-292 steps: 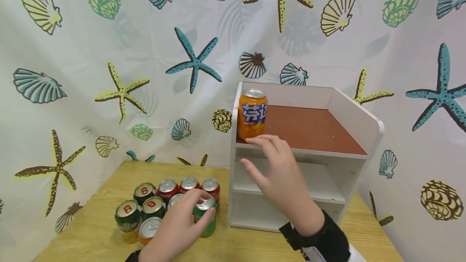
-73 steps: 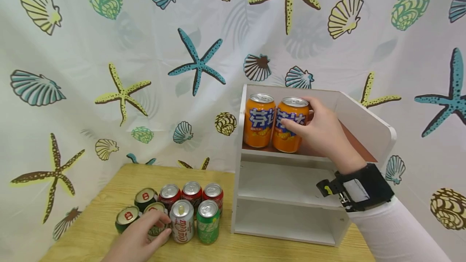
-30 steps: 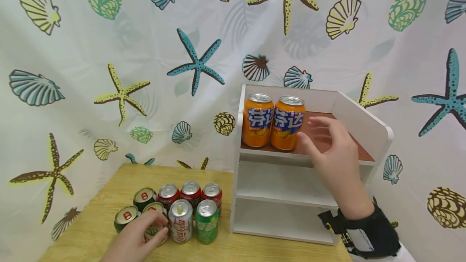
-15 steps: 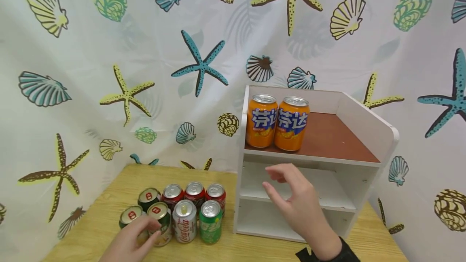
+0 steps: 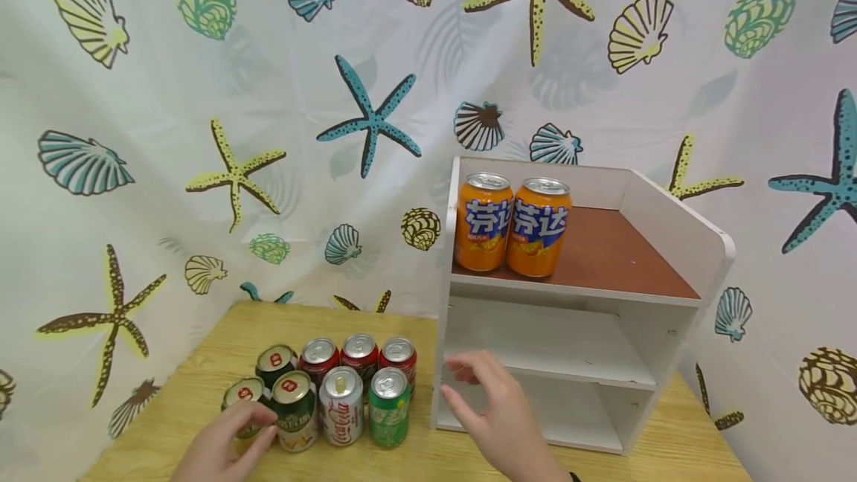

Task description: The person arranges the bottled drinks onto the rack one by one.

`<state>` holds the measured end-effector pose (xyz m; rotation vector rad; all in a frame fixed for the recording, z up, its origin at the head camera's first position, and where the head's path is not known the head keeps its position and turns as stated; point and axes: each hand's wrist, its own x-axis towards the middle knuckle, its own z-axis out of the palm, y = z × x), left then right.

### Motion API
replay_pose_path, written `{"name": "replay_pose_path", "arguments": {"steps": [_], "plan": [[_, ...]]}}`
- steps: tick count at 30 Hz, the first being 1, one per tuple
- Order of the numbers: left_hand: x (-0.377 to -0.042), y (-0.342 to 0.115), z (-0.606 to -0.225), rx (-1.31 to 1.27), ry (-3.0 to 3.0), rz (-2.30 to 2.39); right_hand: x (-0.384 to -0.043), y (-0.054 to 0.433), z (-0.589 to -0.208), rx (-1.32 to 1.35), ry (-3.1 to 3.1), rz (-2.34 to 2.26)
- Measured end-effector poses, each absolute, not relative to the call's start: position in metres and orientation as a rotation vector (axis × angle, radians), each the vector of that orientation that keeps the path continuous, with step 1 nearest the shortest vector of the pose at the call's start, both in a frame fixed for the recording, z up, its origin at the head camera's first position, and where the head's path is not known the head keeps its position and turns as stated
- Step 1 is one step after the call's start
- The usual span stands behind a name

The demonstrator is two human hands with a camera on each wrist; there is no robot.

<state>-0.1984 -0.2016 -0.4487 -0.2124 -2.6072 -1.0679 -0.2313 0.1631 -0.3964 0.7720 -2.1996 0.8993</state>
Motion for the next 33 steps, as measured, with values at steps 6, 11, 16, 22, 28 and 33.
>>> {"name": "replay_pose_path", "arguments": {"steps": [6,11,16,22,28,33], "plan": [[-0.194,-0.203,-0.456,-0.231,-2.547,-1.03,-0.234,0.142,-0.421,0.817,-2.247,0.975],[-0.191,-0.205,-0.462,-0.208,-2.488,-0.988,-0.24,0.124,-0.436,0.866,-2.328,1.062],[-0.189,-0.209,-0.465,-0.179,-2.475,-0.959,-0.246,0.108,-0.445,0.884,-2.354,1.105],[-0.188,-0.213,-0.466,-0.137,-2.506,-0.961,-0.251,0.09,-0.449,0.954,-2.335,1.139],[-0.188,-0.218,-0.468,-0.11,-2.509,-0.97,-0.254,0.076,-0.45,0.962,-2.394,1.166],[-0.192,-0.226,-0.477,-0.216,-2.379,-0.887,-0.255,0.067,-0.453,0.982,-2.438,1.181]]}}
